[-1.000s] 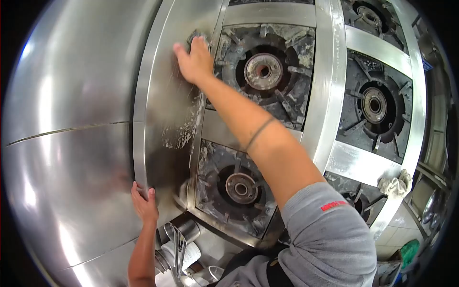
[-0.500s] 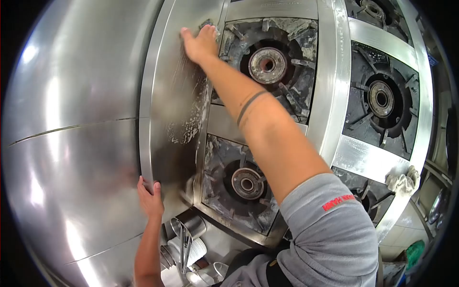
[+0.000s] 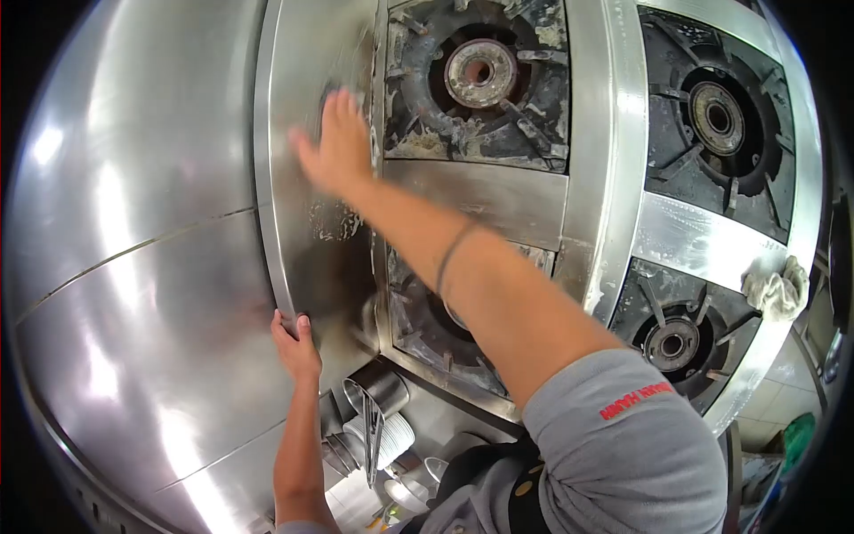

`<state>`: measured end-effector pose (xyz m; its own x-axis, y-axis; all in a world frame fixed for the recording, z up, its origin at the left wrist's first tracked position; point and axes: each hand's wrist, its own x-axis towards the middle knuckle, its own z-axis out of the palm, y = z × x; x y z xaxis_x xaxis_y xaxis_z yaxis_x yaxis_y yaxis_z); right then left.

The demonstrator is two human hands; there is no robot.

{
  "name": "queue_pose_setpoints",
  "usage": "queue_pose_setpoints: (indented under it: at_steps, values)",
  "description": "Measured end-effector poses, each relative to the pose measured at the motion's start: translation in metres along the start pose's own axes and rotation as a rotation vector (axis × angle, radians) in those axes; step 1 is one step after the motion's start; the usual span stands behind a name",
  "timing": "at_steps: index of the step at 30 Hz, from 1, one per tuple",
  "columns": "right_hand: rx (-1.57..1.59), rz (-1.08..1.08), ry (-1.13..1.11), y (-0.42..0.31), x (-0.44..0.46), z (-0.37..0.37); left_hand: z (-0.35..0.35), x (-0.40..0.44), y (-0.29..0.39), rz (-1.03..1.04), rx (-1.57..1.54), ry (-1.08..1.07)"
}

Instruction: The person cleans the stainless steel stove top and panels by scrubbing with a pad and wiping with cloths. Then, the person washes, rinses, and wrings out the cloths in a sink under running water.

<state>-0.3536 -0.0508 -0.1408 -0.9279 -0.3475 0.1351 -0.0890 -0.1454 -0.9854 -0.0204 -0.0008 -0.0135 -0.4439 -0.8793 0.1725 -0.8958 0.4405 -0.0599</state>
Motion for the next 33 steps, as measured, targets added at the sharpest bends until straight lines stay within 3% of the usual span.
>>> queue_pose_setpoints:
  at_steps: [2,4,9,12,14,18,20,23,26,29,31,33]
  values:
    - [0.000,-0.105,-0.157,-0.013,-0.083,-0.019,-0.001,0.002,-0.002,-0.059,-0.005,-0.036]
    - [-0.002,-0.190,-0.264,-0.015,-0.110,-0.033,0.000,0.001,-0.003,-0.047,-0.023,-0.026]
    - [-0.003,-0.098,0.018,-0.013,0.042,-0.004,0.001,0.001,-0.006,-0.053,0.002,-0.019]
    - [-0.009,-0.151,-0.055,-0.013,-0.004,-0.011,0.001,-0.003,0.000,-0.035,-0.024,0.023]
    - [-0.014,-0.230,-0.205,-0.013,-0.084,-0.031,-0.001,0.000,0.003,-0.061,-0.031,-0.013]
    - [-0.019,-0.264,-0.290,0.011,-0.095,-0.029,0.007,0.001,-0.001,-0.058,-0.047,0.011]
    - [-0.018,-0.052,-0.045,0.016,-0.040,-0.008,0.000,0.000,0.001,-0.061,-0.010,0.013]
    - [0.053,0.065,-0.046,0.001,-0.052,-0.004,-0.004,-0.002,0.011,-0.099,0.012,0.004]
    - [0.099,-0.023,-0.317,-0.013,-0.171,-0.021,-0.005,-0.001,0.008,-0.112,0.014,-0.030]
    - [0.104,-0.039,-0.279,-0.009,-0.162,-0.009,0.006,0.002,-0.009,-0.035,0.052,0.060]
    - [0.061,0.172,-0.116,-0.006,-0.103,-0.004,-0.003,-0.001,0.005,-0.075,0.058,0.029]
    - [0.016,0.131,-0.093,0.000,-0.095,-0.006,-0.003,-0.003,0.007,-0.104,0.047,0.001]
